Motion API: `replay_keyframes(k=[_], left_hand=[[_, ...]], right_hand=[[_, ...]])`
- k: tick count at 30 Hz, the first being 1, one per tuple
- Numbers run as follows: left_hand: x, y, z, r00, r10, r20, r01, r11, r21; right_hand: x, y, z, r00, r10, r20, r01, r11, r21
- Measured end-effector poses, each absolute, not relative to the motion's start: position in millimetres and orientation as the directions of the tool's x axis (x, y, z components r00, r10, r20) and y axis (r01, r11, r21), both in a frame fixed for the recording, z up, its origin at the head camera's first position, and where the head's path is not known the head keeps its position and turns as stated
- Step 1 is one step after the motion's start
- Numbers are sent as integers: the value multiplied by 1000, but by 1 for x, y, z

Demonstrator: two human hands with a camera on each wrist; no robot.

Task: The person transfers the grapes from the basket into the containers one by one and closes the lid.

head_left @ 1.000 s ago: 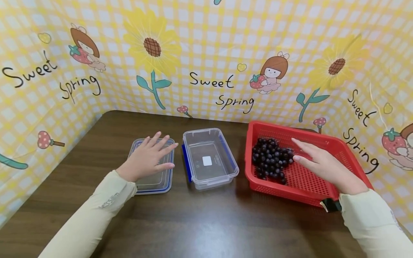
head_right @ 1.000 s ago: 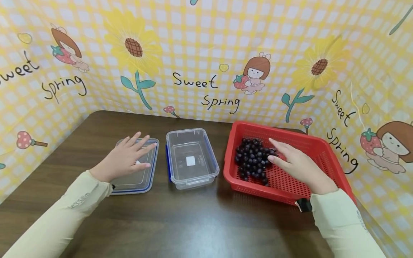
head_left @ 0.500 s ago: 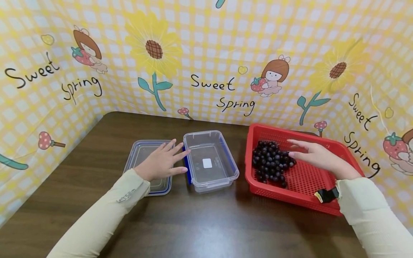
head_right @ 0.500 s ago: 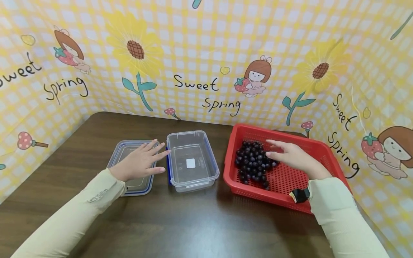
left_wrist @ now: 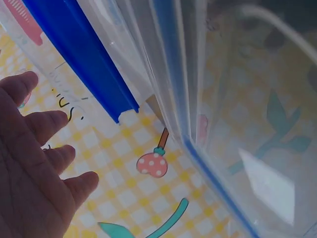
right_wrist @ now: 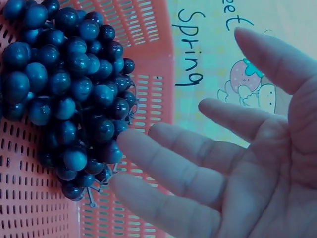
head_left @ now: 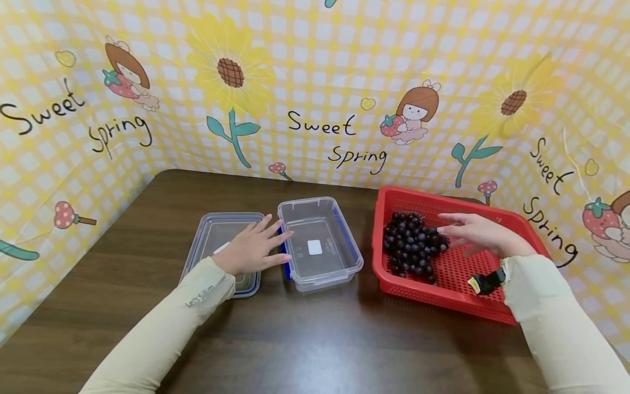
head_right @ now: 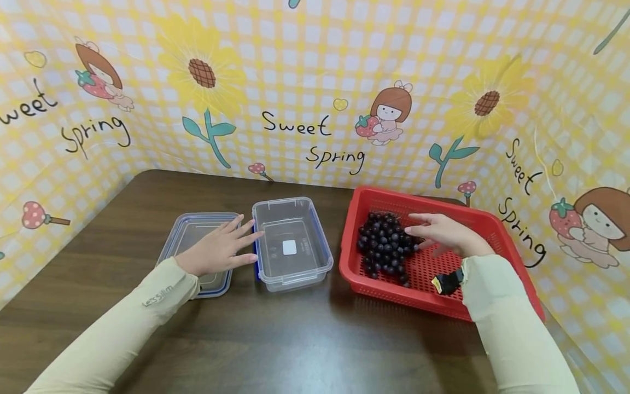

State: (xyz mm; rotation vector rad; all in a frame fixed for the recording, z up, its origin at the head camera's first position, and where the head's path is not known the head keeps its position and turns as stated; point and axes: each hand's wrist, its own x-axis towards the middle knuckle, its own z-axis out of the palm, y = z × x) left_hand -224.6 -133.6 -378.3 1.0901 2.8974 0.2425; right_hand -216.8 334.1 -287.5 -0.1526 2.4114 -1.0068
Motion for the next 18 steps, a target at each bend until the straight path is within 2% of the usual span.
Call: replay_keyframes(k=[5, 12, 18], left_hand=[[-227, -132, -382, -763, 646, -5, 633, 750, 192], [-226, -132, -384, -757, 653, -18, 640, 747, 178], [-226, -129, -384, -766, 642, -34, 626, 757, 187]], right_hand=[[-223, 334, -292, -842, -278, -462, 130, 727, -674], [-234, 336, -297, -831, -244, -501, 181, 733, -656], [-242, 336, -301, -827, -175, -535, 257, 728, -635]])
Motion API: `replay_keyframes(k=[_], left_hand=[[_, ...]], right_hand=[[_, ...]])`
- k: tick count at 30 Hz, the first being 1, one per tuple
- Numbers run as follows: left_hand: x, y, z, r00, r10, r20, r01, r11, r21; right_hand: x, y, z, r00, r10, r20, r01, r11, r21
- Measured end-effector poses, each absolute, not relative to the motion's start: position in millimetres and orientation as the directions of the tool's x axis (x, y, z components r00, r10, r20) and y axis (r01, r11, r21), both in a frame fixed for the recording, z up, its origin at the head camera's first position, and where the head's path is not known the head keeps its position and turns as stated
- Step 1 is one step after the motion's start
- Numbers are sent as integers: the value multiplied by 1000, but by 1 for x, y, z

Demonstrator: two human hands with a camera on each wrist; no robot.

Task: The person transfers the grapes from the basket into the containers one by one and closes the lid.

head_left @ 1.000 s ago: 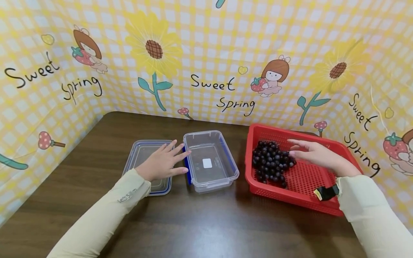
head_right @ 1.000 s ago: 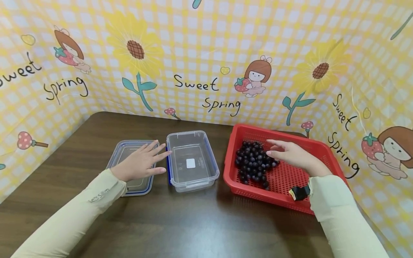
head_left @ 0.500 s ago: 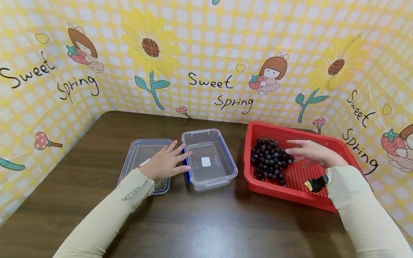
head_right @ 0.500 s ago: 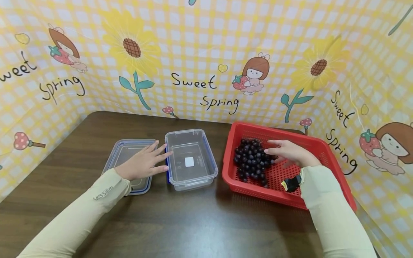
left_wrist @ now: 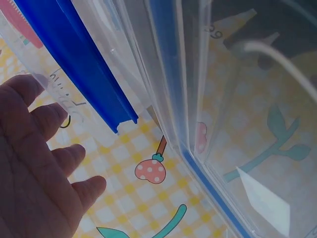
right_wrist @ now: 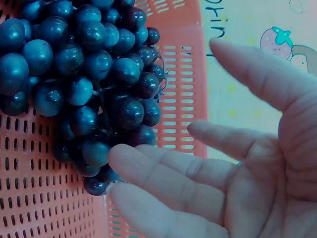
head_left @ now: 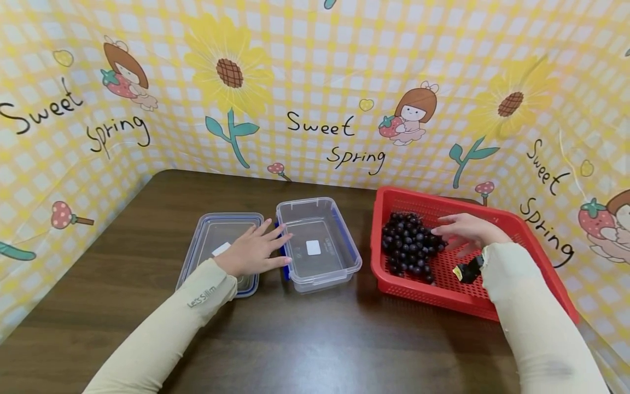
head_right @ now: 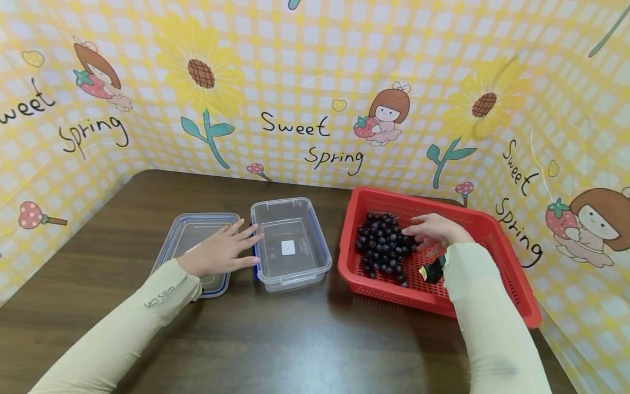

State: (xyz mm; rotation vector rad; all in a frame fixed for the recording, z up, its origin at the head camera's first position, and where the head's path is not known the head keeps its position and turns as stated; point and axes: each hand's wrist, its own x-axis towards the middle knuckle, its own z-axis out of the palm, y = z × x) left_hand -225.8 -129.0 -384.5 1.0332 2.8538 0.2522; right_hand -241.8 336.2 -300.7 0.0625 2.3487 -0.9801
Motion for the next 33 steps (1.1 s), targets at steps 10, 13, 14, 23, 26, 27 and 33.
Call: replay_keyframes(k=[10, 13, 14, 23, 26, 27, 33], left_hand=[[-222, -123, -383, -819, 571, -61, 553, 813, 179], [-221, -121, -381, -827, 558, -67, 540, 822, 180], [-220, -121, -380, -829, 556, -69, 537, 824, 182], [-218, -120, -378, -829, 553, -78, 531, 824, 199], [-217, -120, -378, -828, 555, -78, 533, 824, 191], [-217, -120, -377, -828, 555, -78, 534, 824, 189], [-218, -119, -376, -823, 562, -85, 541, 820, 185]], right_hand=[[-255, 336, -313, -783, -104, -614, 390, 686, -614], [-259, 336, -318, -759, -102, -643, 423, 673, -606], [-260, 336, -319, -757, -100, -646, 425, 675, -602], [-267, 335, -336, -743, -79, -665, 375, 773, -511], [-271, 335, -340, -735, -89, -672, 371, 777, -509], [-272, 335, -341, -735, -85, -673, 371, 780, -504], [-278, 332, -341, -738, -48, -673, 339, 836, -431]])
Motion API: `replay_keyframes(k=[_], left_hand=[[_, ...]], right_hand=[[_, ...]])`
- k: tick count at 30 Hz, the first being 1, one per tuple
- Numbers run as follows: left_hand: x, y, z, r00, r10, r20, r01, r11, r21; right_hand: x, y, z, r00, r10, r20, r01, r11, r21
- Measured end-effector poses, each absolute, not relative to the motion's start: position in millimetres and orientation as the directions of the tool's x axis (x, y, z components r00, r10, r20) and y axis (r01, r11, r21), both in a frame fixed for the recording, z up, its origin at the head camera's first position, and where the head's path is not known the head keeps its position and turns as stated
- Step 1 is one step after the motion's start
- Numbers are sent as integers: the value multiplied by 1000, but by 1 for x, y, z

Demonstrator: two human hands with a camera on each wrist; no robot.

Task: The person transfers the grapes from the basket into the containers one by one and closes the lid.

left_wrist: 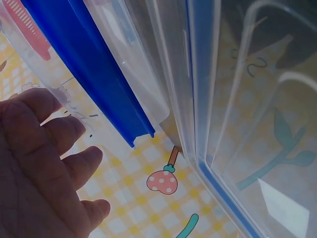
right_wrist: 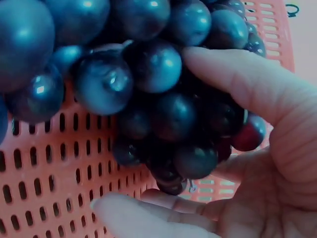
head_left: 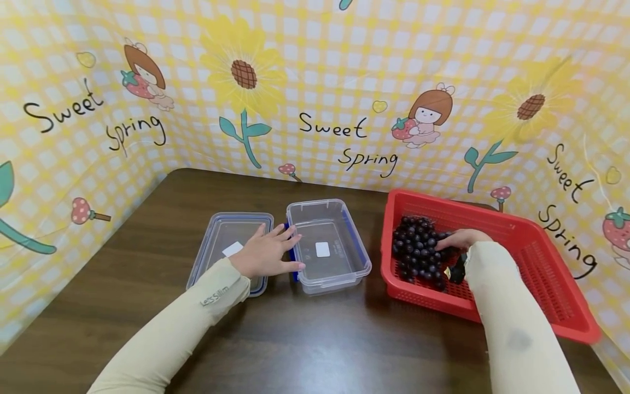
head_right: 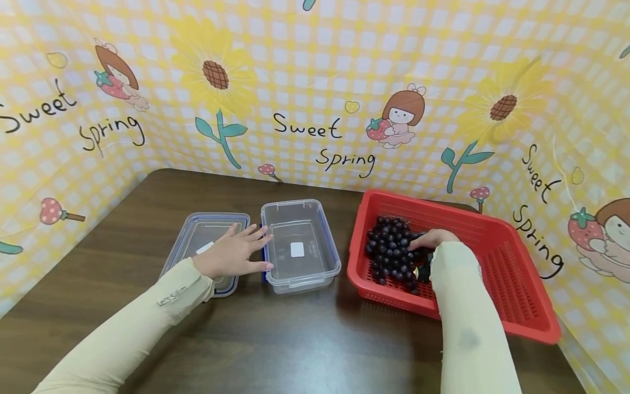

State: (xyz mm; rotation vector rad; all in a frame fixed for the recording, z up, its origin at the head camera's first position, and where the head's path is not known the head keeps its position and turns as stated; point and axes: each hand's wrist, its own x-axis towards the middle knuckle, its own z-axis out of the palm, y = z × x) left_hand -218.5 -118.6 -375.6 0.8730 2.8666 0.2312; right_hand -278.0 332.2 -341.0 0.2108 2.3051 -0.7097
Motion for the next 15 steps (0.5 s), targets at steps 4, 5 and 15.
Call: replay_keyframes(k=[4, 5, 15], left_hand=[[-220, -118, -377, -817, 570, -86, 548, 815, 188], [-220, -118, -377, -817, 570, -86, 549, 815, 187], [-221, -118, -374, -818, 567, -98, 543, 817, 194]], right_hand=[[-277, 332, -341, -744, -23, -668, 327, 859, -394], [-277, 333, -341, -747, -21, -664, 319, 865, -387], [-277, 334, -352, -745, -84, -662, 424, 707, -567]])
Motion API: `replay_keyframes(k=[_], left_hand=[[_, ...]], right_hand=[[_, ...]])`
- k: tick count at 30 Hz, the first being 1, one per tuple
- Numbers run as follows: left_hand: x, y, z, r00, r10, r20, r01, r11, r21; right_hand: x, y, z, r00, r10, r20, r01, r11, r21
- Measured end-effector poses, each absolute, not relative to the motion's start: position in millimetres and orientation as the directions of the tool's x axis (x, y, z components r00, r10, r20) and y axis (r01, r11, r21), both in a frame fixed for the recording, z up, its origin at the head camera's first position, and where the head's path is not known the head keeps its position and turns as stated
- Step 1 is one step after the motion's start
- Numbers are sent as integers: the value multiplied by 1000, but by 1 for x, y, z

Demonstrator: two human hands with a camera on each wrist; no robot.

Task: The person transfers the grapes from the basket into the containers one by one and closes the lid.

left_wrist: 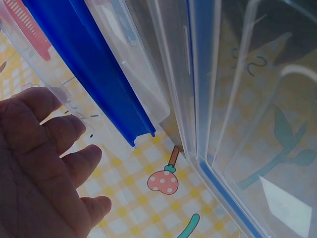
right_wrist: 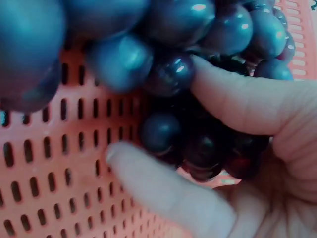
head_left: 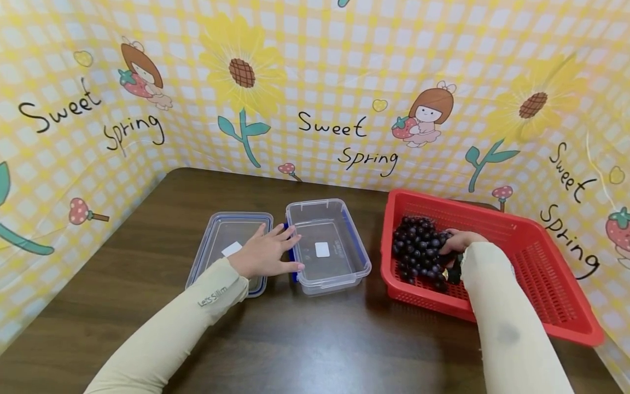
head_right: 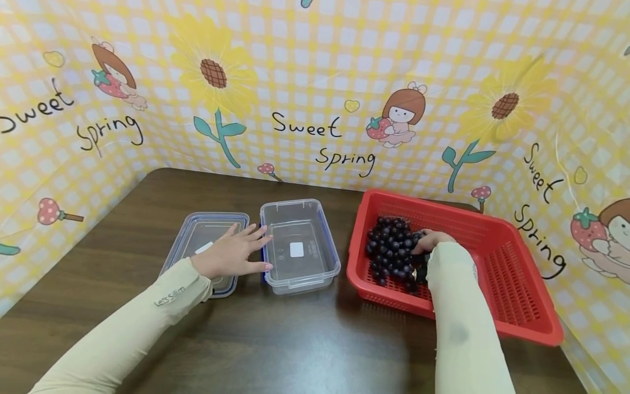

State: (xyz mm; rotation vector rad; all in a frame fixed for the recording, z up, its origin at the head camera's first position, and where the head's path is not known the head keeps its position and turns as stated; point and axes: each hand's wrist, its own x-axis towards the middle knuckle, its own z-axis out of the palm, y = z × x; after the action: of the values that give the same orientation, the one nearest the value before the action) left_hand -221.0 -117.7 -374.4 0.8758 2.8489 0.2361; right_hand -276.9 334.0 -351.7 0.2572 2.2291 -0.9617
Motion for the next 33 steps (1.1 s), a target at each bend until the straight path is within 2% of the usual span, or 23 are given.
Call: replay_keyframes(k=[4, 10, 12, 15, 19, 23, 26, 27, 29, 33], left_hand=[[-222, -118, -374, -820, 565, -91, 541, 818, 194], [-222, -117, -375, -815, 573, -93, 549, 813, 194], [-222, -117, -375, -815, 570, -98, 546, 814, 199], [-221, -117, -375, -816, 569, -100, 544, 815, 199], [-221, -118, -377, -816, 570, -96, 547, 816, 189], [-221, -117, -377, -816, 569, -100, 545, 816, 194], [-220, -117, -376, -817, 567, -102, 542, 817, 197], [-220, -117, -376, -817, 568, -99, 544, 817, 194], [-220, -117, -375, -818, 567, -96, 543, 817, 193], [-219, -117, -375, -820, 565, -93, 541, 818, 197]], right_hand=[[-281, 337, -359, -760, -140, -635, 433, 619, -655], [-290, 352, -373, -805, -139, -576, 441, 509, -739], [-303, 368, -390, -804, -196, -561, 444, 429, -787], [-346, 415, -439, -748, -399, -530, 423, 329, -844], [-371, 438, -467, -722, -492, -486, 347, 351, -870], [-327, 387, -414, -778, -352, -520, 326, 483, -813], [-296, 349, -379, -789, -232, -569, 379, 547, -747], [-294, 345, -377, -788, -208, -579, 391, 557, -733], [-303, 353, -389, -790, -187, -584, 401, 562, -723], [-346, 397, -441, -800, -229, -554, 372, 536, -758]])
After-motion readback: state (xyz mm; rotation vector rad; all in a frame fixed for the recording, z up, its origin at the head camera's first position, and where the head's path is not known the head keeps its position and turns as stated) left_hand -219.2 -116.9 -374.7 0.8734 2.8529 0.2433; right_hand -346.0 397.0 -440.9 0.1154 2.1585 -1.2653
